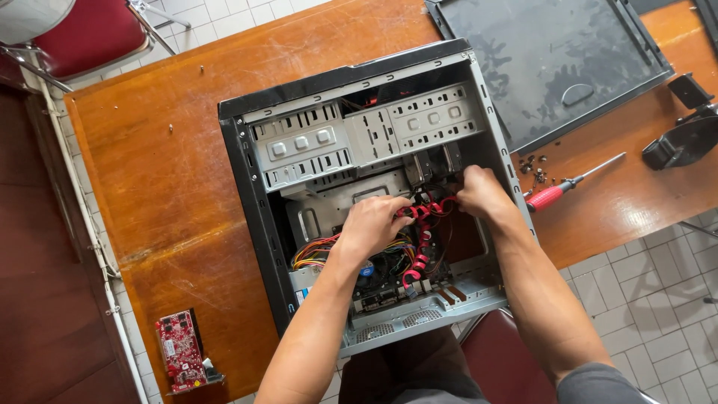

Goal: Organizing and connecting power and data cables inside a desktop computer case during assembly or repair.

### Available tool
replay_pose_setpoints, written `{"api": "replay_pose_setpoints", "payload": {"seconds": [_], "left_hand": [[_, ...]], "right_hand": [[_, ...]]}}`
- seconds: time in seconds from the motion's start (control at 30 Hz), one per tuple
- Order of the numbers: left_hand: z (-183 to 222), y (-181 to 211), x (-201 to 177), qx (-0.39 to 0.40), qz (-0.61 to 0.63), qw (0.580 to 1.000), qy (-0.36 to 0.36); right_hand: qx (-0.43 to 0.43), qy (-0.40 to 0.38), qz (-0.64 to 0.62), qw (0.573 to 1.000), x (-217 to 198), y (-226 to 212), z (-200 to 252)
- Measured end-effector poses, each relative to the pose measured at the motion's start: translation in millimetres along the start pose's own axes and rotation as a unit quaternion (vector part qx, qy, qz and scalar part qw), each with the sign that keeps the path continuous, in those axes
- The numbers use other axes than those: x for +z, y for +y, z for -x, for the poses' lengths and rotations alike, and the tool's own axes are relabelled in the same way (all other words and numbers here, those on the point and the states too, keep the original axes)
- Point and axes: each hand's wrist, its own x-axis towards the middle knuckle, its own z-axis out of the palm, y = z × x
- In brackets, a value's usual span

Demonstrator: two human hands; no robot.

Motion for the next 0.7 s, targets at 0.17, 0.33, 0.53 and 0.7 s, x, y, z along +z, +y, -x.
{"api": "replay_pose_setpoints", "payload": {"seconds": [0.17,0.33,0.53,0.7], "left_hand": [[-1.7,-0.1,2.1,-0.009,0.004,1.000,-0.020],[-0.2,1.7,-1.2,-0.015,0.004,1.000,-0.027],[-2.8,-12.9,17.1,-0.035,-0.044,0.998,-0.018],[-1.8,-9.0,9.3,-0.055,-0.048,0.997,0.013]], "right_hand": [[0.018,-0.036,-0.005,0.999,5.7,11.5,-6.3],[0.016,-0.011,-0.063,0.998,-12.6,-15.8,22.7],[-0.039,0.040,-0.103,0.993,-30.7,-33.6,58.6],[-0.291,0.244,-0.175,0.908,-6.7,-13.6,46.9]]}}
